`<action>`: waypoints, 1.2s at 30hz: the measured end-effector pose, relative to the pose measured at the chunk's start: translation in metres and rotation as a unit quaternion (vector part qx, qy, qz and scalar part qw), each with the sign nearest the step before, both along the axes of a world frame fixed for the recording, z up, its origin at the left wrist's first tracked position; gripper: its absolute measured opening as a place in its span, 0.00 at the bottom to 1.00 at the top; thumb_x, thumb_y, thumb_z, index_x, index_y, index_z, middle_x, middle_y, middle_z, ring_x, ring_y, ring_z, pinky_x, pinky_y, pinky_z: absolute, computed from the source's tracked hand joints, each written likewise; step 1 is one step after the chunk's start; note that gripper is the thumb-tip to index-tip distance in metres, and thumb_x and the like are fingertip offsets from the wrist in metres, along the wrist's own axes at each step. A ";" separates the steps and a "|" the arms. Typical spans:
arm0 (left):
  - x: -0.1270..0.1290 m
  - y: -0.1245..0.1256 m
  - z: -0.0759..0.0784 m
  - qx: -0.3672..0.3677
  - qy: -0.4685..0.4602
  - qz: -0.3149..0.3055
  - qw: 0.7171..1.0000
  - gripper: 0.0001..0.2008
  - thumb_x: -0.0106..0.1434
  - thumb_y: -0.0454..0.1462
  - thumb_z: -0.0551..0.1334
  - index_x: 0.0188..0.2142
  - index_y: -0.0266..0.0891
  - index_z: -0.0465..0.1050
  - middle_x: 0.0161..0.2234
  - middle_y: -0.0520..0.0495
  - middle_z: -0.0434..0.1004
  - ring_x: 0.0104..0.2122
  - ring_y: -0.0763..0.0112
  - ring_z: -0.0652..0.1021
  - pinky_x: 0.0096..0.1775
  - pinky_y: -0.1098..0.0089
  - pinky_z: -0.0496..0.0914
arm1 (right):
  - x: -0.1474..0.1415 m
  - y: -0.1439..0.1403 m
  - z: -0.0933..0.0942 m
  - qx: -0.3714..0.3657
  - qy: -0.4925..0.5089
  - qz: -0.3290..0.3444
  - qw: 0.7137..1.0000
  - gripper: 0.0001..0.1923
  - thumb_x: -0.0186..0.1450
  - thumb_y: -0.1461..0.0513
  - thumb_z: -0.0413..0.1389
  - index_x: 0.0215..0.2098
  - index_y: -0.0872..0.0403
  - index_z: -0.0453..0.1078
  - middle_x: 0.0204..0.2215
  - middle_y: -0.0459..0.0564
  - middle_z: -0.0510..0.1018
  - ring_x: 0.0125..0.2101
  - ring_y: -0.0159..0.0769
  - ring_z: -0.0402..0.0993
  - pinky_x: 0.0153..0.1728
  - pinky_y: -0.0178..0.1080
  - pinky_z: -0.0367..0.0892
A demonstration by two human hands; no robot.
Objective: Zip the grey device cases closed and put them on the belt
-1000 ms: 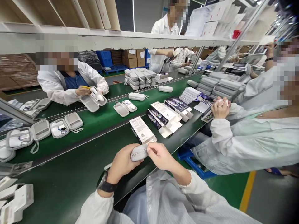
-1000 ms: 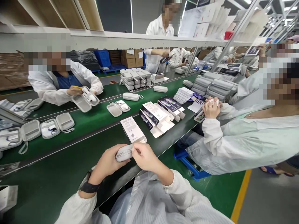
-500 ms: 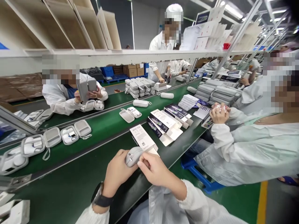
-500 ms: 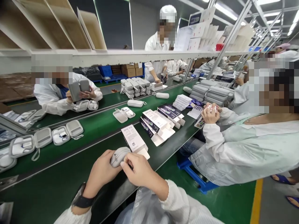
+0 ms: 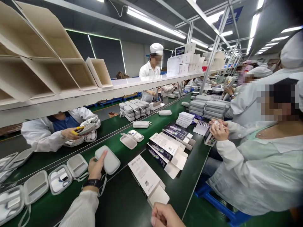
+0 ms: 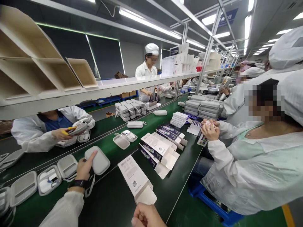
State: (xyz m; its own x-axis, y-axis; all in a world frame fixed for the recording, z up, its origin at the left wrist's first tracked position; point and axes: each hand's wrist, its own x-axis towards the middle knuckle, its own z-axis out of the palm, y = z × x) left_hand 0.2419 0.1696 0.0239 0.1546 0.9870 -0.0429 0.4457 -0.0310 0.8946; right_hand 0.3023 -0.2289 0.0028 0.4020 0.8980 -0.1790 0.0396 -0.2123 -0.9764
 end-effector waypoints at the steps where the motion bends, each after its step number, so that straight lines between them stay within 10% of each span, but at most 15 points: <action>1: 0.012 0.015 -0.003 0.017 0.046 0.008 0.999 0.45 0.49 0.62 0.67 0.53 0.26 0.68 0.47 0.25 0.77 0.48 0.38 0.77 0.47 0.48 0.73 | 0.006 0.007 0.005 0.004 -0.004 -0.003 1.000 0.17 0.65 0.45 0.56 0.31 0.48 0.66 0.21 0.43 0.62 0.22 0.33 0.58 0.25 0.39 0.54; 4: 0.037 0.038 -0.008 0.053 0.098 0.037 0.993 0.46 0.50 0.57 0.67 0.57 0.23 0.65 0.57 0.17 0.67 0.59 0.29 0.68 0.58 0.42 0.62 | 0.037 0.052 0.035 0.055 -0.092 -0.028 0.994 0.13 0.67 0.49 0.55 0.32 0.47 0.67 0.25 0.46 0.68 0.26 0.37 0.65 0.28 0.40 0.59; 8: 0.045 0.026 -0.015 0.291 0.073 0.000 0.954 0.30 0.62 0.51 0.58 0.55 0.30 0.68 0.61 0.26 0.63 0.63 0.42 0.63 0.64 0.50 0.55 | 0.110 0.179 0.073 0.022 -0.331 -0.086 0.939 0.22 0.62 0.47 0.59 0.47 0.53 0.68 0.44 0.58 0.76 0.41 0.47 0.73 0.43 0.47 0.67; 12: 0.025 -0.009 -0.017 0.396 0.002 -0.150 0.906 0.16 0.66 0.47 0.58 0.45 0.38 0.73 0.49 0.36 0.73 0.53 0.52 0.74 0.58 0.58 0.65 | 0.181 0.304 0.064 -0.231 -0.410 -0.066 0.880 0.64 0.47 0.43 0.71 0.70 0.61 0.48 0.68 0.78 0.48 0.67 0.71 0.47 0.62 0.65 0.48; 15: -0.001 -0.026 -0.020 0.347 -0.001 -0.177 0.921 0.15 0.65 0.49 0.61 0.43 0.42 0.74 0.51 0.39 0.74 0.52 0.51 0.75 0.53 0.57 0.69 | 0.208 0.348 0.037 -0.297 -0.490 -0.028 0.819 0.67 0.44 0.49 0.74 0.72 0.60 0.47 0.71 0.77 0.38 0.69 0.75 0.31 0.62 0.72 0.29; 20: -0.032 -0.027 -0.041 0.261 0.006 -0.119 0.958 0.20 0.62 0.55 0.60 0.42 0.44 0.77 0.53 0.42 0.75 0.49 0.50 0.76 0.46 0.56 0.73 | 0.220 0.357 0.012 -0.211 -0.546 0.020 0.811 0.32 0.54 0.64 0.66 0.57 0.59 0.71 0.71 0.66 0.50 0.71 0.61 0.37 0.66 0.63 0.27; 25: -0.017 -0.037 -0.048 0.109 -0.119 -0.188 0.969 0.24 0.56 0.57 0.66 0.42 0.42 0.77 0.49 0.40 0.78 0.47 0.50 0.78 0.51 0.54 0.73 | 0.217 0.348 0.034 -0.165 -0.508 -0.099 0.839 0.18 0.67 0.61 0.54 0.54 0.59 0.72 0.63 0.68 0.62 0.63 0.58 0.58 0.62 0.59 0.50; 30: 0.017 -0.050 -0.024 -0.104 -0.295 -0.220 0.924 0.32 0.51 0.57 0.72 0.48 0.40 0.75 0.52 0.36 0.77 0.56 0.49 0.75 0.59 0.53 0.67 | 0.189 0.320 0.072 -0.054 -0.467 -0.146 0.870 0.13 0.72 0.58 0.49 0.49 0.54 0.72 0.58 0.61 0.68 0.60 0.48 0.64 0.59 0.51 0.57; 36: 0.016 -0.081 0.014 -0.212 -0.435 -0.153 0.861 0.33 0.59 0.55 0.68 0.60 0.47 0.67 0.59 0.38 0.72 0.59 0.51 0.73 0.59 0.51 0.68 | 0.083 0.243 0.100 0.135 -0.411 -0.046 0.900 0.08 0.71 0.58 0.52 0.39 0.52 0.70 0.60 0.55 0.68 0.62 0.41 0.63 0.59 0.45 0.60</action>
